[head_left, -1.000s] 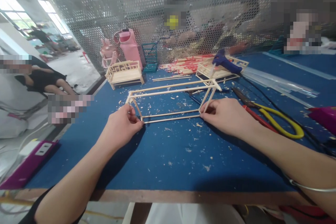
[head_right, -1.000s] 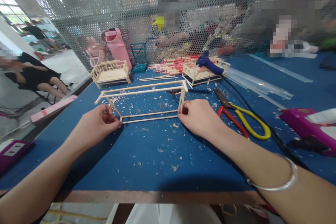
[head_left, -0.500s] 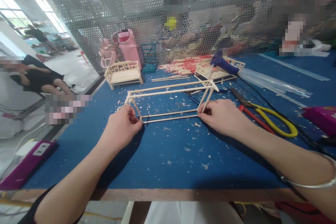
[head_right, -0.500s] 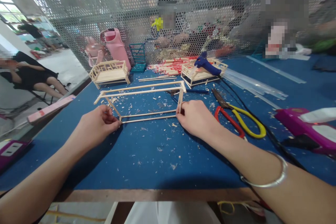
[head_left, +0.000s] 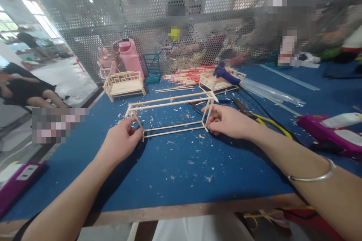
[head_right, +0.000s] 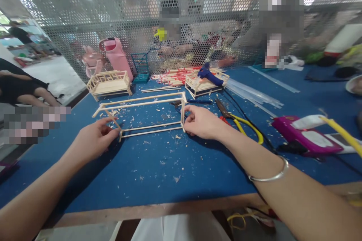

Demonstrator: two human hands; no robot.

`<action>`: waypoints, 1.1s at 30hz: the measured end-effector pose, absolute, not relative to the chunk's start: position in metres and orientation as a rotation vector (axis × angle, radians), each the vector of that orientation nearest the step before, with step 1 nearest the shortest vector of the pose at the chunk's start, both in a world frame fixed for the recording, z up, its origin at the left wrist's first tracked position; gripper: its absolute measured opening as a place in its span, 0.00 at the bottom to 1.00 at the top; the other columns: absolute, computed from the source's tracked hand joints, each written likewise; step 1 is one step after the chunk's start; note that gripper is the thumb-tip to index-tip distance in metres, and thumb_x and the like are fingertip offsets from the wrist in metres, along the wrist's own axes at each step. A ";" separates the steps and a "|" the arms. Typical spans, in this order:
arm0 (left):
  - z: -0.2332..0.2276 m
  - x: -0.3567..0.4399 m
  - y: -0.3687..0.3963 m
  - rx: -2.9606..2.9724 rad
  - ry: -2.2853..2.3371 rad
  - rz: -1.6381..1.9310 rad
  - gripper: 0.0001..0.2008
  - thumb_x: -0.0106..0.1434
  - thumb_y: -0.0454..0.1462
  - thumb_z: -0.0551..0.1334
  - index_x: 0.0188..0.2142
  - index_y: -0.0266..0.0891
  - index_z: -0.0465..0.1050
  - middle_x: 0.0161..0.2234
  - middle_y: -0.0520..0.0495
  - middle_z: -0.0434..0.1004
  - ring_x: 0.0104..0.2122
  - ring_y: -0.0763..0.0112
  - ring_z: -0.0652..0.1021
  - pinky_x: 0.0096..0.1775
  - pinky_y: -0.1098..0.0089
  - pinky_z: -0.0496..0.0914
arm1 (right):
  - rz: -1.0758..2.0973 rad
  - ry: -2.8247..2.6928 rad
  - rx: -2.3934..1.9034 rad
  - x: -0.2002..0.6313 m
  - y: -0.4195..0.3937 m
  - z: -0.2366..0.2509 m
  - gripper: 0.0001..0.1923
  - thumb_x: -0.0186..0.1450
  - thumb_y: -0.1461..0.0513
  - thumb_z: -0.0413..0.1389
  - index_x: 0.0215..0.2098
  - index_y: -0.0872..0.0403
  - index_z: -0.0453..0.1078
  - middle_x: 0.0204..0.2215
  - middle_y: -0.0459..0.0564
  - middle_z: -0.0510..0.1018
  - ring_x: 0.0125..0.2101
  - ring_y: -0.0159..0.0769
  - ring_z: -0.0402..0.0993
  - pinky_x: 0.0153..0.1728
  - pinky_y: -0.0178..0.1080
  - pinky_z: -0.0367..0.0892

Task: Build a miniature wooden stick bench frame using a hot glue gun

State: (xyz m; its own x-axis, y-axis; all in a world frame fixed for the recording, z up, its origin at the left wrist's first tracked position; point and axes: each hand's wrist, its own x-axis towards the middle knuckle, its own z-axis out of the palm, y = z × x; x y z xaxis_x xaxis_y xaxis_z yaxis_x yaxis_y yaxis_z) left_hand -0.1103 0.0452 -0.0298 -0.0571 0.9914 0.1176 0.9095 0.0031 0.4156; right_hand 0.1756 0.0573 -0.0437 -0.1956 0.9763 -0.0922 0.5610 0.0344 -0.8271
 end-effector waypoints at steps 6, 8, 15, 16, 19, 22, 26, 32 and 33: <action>-0.026 -0.108 0.046 2.149 2.036 0.562 0.14 0.55 0.46 0.54 0.24 0.44 0.75 0.34 0.47 0.81 0.35 0.59 0.78 0.37 0.68 0.68 | 0.978 -1.879 -1.515 0.173 0.056 -0.044 0.15 0.62 0.64 0.50 0.47 0.57 0.67 0.22 0.45 0.71 0.20 0.30 0.69 0.22 0.33 0.69; -0.025 -0.109 0.046 2.093 2.053 0.643 0.14 0.55 0.46 0.55 0.27 0.44 0.77 0.37 0.47 0.81 0.35 0.59 0.78 0.39 0.67 0.69 | 0.962 -1.856 -1.502 0.174 0.056 -0.043 0.15 0.62 0.64 0.51 0.48 0.56 0.67 0.23 0.45 0.72 0.21 0.29 0.69 0.22 0.33 0.69; -0.029 -0.115 0.045 1.811 1.948 0.783 0.20 0.56 0.50 0.56 0.38 0.41 0.79 0.27 0.50 0.79 0.25 0.65 0.77 0.30 0.69 0.71 | 0.951 -1.855 -1.430 0.177 0.059 -0.045 0.16 0.61 0.62 0.52 0.47 0.55 0.69 0.25 0.46 0.74 0.24 0.31 0.71 0.25 0.33 0.71; -0.030 -0.116 0.045 1.817 1.943 0.749 0.20 0.56 0.49 0.56 0.38 0.41 0.79 0.28 0.49 0.80 0.26 0.65 0.77 0.29 0.69 0.71 | 0.938 -1.872 -1.437 0.177 0.059 -0.047 0.16 0.61 0.62 0.52 0.47 0.55 0.69 0.24 0.46 0.74 0.24 0.31 0.71 0.25 0.33 0.70; -0.032 -0.118 0.045 1.876 1.942 0.660 0.19 0.56 0.48 0.56 0.38 0.41 0.79 0.34 0.47 0.81 0.28 0.63 0.77 0.28 0.69 0.71 | 0.837 -1.947 -1.467 0.178 0.060 -0.051 0.14 0.60 0.60 0.52 0.44 0.55 0.70 0.24 0.46 0.75 0.22 0.30 0.70 0.24 0.34 0.68; -0.033 -0.118 0.045 1.912 1.933 0.627 0.17 0.56 0.46 0.56 0.37 0.42 0.79 0.39 0.47 0.81 0.29 0.64 0.77 0.28 0.70 0.71 | 0.729 -2.011 -1.488 0.179 0.061 -0.053 0.11 0.60 0.60 0.53 0.38 0.54 0.72 0.24 0.45 0.76 0.22 0.30 0.70 0.24 0.34 0.66; -0.030 -0.115 0.043 1.950 1.906 0.566 0.15 0.57 0.45 0.56 0.33 0.42 0.78 0.42 0.48 0.80 0.26 0.67 0.76 0.30 0.69 0.70 | 0.685 -2.041 -1.523 0.179 0.061 -0.052 0.08 0.59 0.60 0.53 0.32 0.54 0.72 0.30 0.48 0.79 0.23 0.30 0.72 0.25 0.35 0.66; -0.030 -0.110 0.041 2.098 1.917 0.461 0.08 0.52 0.42 0.62 0.29 0.41 0.72 0.40 0.48 0.80 0.30 0.65 0.76 0.35 0.67 0.69 | 0.708 -2.039 -1.549 0.176 0.061 -0.052 0.09 0.60 0.59 0.53 0.35 0.54 0.71 0.25 0.46 0.78 0.25 0.33 0.74 0.27 0.36 0.67; -0.031 -0.110 0.041 2.096 1.931 0.463 0.07 0.52 0.42 0.61 0.28 0.41 0.72 0.40 0.48 0.80 0.31 0.65 0.76 0.36 0.67 0.69 | 0.706 -2.041 -1.553 0.175 0.062 -0.053 0.09 0.60 0.59 0.53 0.36 0.54 0.71 0.23 0.46 0.77 0.25 0.34 0.74 0.27 0.36 0.67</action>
State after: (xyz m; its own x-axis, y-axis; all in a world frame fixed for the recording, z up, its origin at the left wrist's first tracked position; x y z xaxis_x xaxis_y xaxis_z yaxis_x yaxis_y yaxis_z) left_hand -0.1099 0.0408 -0.0310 0.0694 0.9957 0.0613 0.9151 -0.0880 0.3935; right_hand 0.1753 0.0618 -0.0530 -0.2434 0.9679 0.0630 0.7219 0.2241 -0.6546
